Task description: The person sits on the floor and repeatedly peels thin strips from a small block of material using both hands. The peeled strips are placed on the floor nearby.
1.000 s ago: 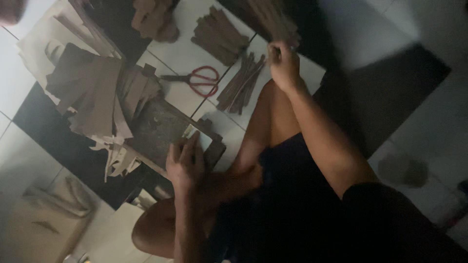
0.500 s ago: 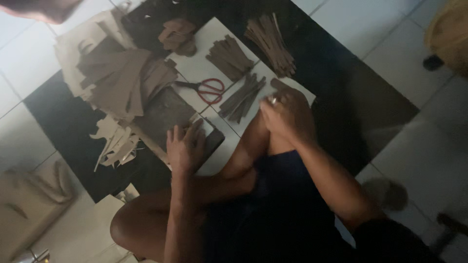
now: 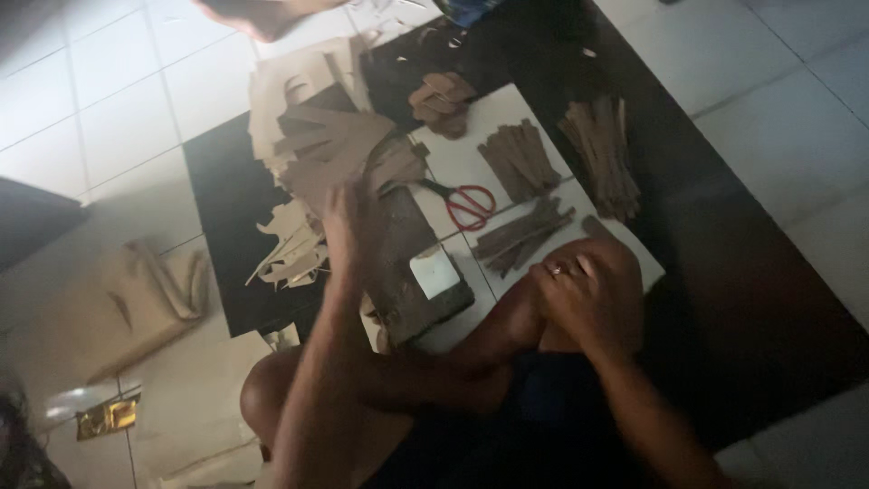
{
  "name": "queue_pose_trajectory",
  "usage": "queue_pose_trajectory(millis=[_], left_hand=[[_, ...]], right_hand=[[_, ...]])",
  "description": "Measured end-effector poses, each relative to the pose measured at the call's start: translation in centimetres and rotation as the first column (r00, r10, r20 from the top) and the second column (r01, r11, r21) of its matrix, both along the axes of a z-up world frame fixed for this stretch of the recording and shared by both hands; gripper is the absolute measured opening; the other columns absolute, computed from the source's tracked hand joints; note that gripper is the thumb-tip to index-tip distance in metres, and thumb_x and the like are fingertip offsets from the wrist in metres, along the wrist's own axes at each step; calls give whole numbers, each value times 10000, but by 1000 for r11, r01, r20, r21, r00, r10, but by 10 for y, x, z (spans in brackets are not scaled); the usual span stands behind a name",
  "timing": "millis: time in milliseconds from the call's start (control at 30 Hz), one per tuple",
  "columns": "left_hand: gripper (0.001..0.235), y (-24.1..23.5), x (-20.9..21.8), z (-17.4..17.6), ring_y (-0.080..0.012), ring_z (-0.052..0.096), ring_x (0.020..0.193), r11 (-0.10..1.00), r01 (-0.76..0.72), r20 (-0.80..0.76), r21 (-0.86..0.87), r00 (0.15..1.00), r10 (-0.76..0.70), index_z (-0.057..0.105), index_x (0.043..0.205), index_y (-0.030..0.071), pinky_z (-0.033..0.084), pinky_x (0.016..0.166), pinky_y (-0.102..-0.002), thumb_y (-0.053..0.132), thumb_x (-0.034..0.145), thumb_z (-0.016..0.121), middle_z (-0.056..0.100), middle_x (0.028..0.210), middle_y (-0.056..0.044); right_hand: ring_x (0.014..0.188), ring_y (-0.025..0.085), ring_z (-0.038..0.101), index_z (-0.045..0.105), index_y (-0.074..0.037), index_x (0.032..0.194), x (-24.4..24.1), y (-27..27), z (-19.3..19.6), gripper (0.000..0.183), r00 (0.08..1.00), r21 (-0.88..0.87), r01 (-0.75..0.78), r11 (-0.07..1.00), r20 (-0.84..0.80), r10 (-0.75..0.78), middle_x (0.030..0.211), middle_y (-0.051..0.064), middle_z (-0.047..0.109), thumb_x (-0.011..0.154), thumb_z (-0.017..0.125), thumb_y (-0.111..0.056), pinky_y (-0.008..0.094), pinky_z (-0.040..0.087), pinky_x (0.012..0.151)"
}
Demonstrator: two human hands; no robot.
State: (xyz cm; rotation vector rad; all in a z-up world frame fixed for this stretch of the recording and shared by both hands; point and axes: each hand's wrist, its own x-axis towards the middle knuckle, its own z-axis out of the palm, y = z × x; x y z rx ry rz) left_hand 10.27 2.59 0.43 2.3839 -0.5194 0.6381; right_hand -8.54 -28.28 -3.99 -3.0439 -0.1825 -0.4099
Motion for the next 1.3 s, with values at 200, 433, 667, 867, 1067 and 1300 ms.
queue_pose_trajectory(millis=[200,433,667,867,1067,1300], left_hand=[[416,8,77,19,-454,632,1100,993,-77,31,94,997,74,685,1269,36,529,903,-541,178,878,702,658,1219,-222],[302,9,83,28,-445,635,1071,976,-39,-49,214,997,51,747,1095,92,527,836,-531,180,806,742,676,1166,-221],[326,5,24,57,-377,669,1042,988,151,-16,39,988,-151,722,1224,91,561,884,-470,24,909,671,686,1105,-174],[215,22,14,59,-368,722,989,989,133,-76,-64,988,-138,744,1144,85,572,832,-442,32,947,673,722,1096,-178],[174,32,67,33,-406,723,938,997,-18,-226,73,974,34,758,1073,87,570,788,-485,120,912,703,726,1072,-210],[286,11,48,3,-479,674,881,987,-42,-86,153,995,56,643,1175,-38,541,724,-556,24,896,620,651,1054,-273]], right_hand=[[996,266,714,747,-98,962,28,-7,19,135,999,14,-5,1000,-49,6,982,115,769,832,716,-115,449,472,1022],[937,270,722,768,-100,961,33,6,61,128,982,42,73,996,-175,-65,948,117,773,862,696,-136,446,487,1028],[894,288,732,783,-85,997,33,-1,34,167,977,58,71,996,-207,-57,934,139,775,877,676,-130,457,508,956],[965,313,729,778,-108,1038,46,4,20,222,986,44,12,999,-164,-5,966,149,774,849,666,-140,454,517,922],[937,273,729,778,-132,1067,44,22,62,196,903,-108,106,988,-406,-141,965,134,770,909,683,-201,459,468,1039],[930,277,721,782,-120,970,47,18,55,136,954,-8,120,993,-275,-117,950,130,766,934,668,-185,430,518,917]])
